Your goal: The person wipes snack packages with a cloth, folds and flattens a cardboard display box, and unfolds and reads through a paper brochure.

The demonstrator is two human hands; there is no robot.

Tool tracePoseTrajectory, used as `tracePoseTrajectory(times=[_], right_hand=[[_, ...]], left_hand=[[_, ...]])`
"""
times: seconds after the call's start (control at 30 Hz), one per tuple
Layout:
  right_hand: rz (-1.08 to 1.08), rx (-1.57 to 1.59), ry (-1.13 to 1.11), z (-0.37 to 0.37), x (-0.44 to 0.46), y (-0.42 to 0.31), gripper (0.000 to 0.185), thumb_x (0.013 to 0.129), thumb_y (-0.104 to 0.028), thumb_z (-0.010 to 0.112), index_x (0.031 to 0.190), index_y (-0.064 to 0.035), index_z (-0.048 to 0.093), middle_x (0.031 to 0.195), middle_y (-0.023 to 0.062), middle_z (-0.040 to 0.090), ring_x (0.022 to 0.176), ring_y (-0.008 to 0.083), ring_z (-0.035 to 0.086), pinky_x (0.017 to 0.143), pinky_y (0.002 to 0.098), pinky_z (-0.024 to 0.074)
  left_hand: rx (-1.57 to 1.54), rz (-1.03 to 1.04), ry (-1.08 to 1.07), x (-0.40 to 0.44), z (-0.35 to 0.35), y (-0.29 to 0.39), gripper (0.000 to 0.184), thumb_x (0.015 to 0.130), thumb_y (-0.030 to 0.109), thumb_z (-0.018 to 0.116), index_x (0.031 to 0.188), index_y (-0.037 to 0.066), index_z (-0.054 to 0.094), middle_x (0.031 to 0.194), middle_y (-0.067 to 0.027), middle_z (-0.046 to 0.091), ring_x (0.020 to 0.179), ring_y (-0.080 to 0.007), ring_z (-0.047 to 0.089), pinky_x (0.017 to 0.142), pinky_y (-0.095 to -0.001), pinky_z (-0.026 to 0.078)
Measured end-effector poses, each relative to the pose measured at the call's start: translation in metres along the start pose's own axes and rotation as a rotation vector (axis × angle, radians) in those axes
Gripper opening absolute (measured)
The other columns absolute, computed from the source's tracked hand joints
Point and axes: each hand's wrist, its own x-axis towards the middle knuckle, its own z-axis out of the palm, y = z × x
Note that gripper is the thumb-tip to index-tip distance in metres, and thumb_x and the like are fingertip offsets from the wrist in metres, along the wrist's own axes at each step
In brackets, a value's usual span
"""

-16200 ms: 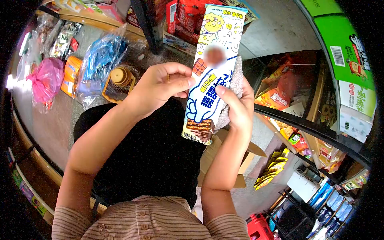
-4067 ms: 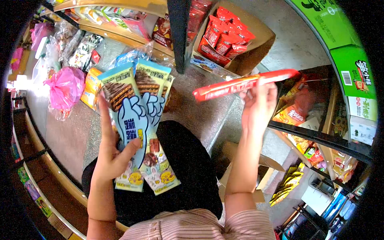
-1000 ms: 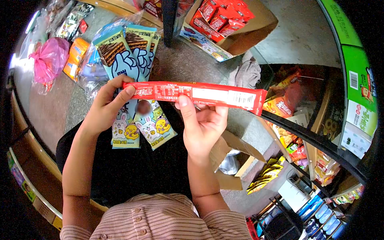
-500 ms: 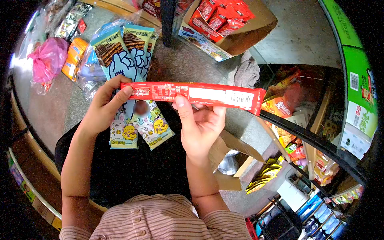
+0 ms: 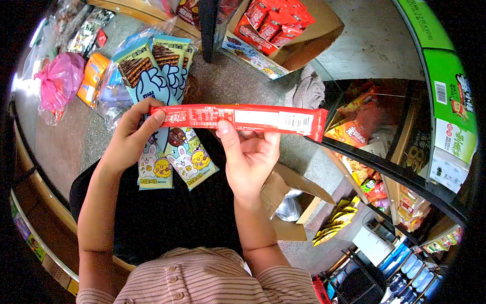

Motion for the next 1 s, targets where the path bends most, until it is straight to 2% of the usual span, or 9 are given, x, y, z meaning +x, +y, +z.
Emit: tracePoseTrajectory(times=[0.37,0.57,0.67,0.73,0.77,0.8,0.87,0.93,1.0], right_hand=[[-0.009,0.011,-0.042,0.004,-0.002,0.000,0.029,0.076,0.006,0.062,0.099,-0.0020,0.046,0.086,0.0069,0.058,0.075,0.0113,0.056,0.066,0.0239,0.0494],[0.015,-0.038,-0.020,0.004,-0.003,0.000,0.030,0.075,0.005,0.063,0.098,-0.0027,0.045,0.086,0.0084,0.058,0.067,0.0124,0.058,0.056,0.0213,0.0474],[0.079,-0.065,-0.026,0.004,-0.003,-0.005,0.026,0.078,0.000,0.061,0.098,-0.0035,0.044,0.085,0.0103,0.059,0.060,0.0152,0.059,0.047,0.0195,0.0431],[0.260,0.242,-0.013,0.005,-0.001,-0.007,0.019,0.085,-0.010,0.054,0.099,-0.0040,0.044,0.085,0.0119,0.060,0.056,0.0173,0.059,0.041,0.0191,0.0392],[0.333,0.348,-0.045,-0.001,0.002,-0.004,0.020,0.089,-0.021,0.048,0.099,-0.0042,0.044,0.085,0.0137,0.060,0.058,0.0184,0.060,0.040,0.0196,0.0381],[0.439,0.391,0.045,-0.005,0.007,-0.003,0.022,0.089,-0.026,0.048,0.094,-0.0046,0.046,0.083,0.0128,0.060,0.056,0.0177,0.058,0.042,0.0222,0.0417],[0.552,0.429,0.162,-0.014,0.020,-0.001,0.017,0.086,-0.022,0.051,0.090,-0.0052,0.050,0.083,0.0112,0.059,0.062,0.0183,0.058,0.050,0.0252,0.0473],[0.515,0.518,0.229,-0.036,0.039,-0.001,0.009,0.082,-0.013,0.053,0.087,-0.0049,0.052,0.086,0.0114,0.058,0.071,0.0192,0.057,0.066,0.0295,0.0500],[0.221,0.382,0.083,-0.064,0.068,-0.006,0.013,0.077,-0.005,0.054,0.089,-0.0038,0.051,0.088,0.0126,0.058,0.082,0.0204,0.056,0.076,0.0317,0.0479]], left_hand=[[-0.032,0.001,0.002,-0.005,-0.004,0.001,0.021,0.088,0.023,0.051,0.088,0.002,0.055,0.074,0.0004,0.055,0.073,-0.0050,0.048,0.067,-0.0218,0.039],[-0.067,0.019,-0.011,-0.006,-0.005,0.003,0.020,0.088,0.022,0.051,0.086,0.002,0.055,0.071,0.0003,0.056,0.069,-0.0053,0.049,0.065,-0.0217,0.040],[0.013,0.027,0.040,-0.005,-0.006,-0.004,0.019,0.087,0.021,0.052,0.084,0.002,0.055,0.070,0.0006,0.056,0.066,-0.0058,0.049,0.063,-0.0215,0.039],[0.056,-0.006,0.008,-0.007,-0.006,0.003,0.020,0.088,0.021,0.051,0.087,0.002,0.051,0.078,0.0013,0.050,0.076,-0.0061,0.044,0.068,-0.0215,0.037],[0.295,0.108,0.118,-0.005,-0.006,-0.004,0.018,0.086,0.019,0.054,0.085,0.001,0.051,0.076,-0.0002,0.052,0.075,-0.0074,0.046,0.068,-0.0221,0.038],[0.420,0.151,0.116,-0.006,-0.008,-0.007,0.018,0.085,0.018,0.055,0.084,0.000,0.052,0.075,-0.0022,0.053,0.075,-0.0087,0.048,0.070,-0.0226,0.039],[0.407,0.177,0.127,-0.007,-0.007,-0.006,0.018,0.084,0.017,0.055,0.085,0.000,0.054,0.077,-0.0028,0.055,0.077,-0.0092,0.049,0.071,-0.0229,0.039],[0.340,0.180,0.169,-0.007,-0.007,-0.002,0.018,0.083,0.017,0.056,0.086,-0.001,0.056,0.079,-0.0032,0.057,0.078,-0.0097,0.050,0.072,-0.0233,0.039],[0.276,0.171,0.213,-0.006,-0.009,0.001,0.019,0.083,0.017,0.056,0.087,-0.001,0.057,0.081,-0.0033,0.058,0.079,-0.0099,0.050,0.073,-0.0236,0.040]])
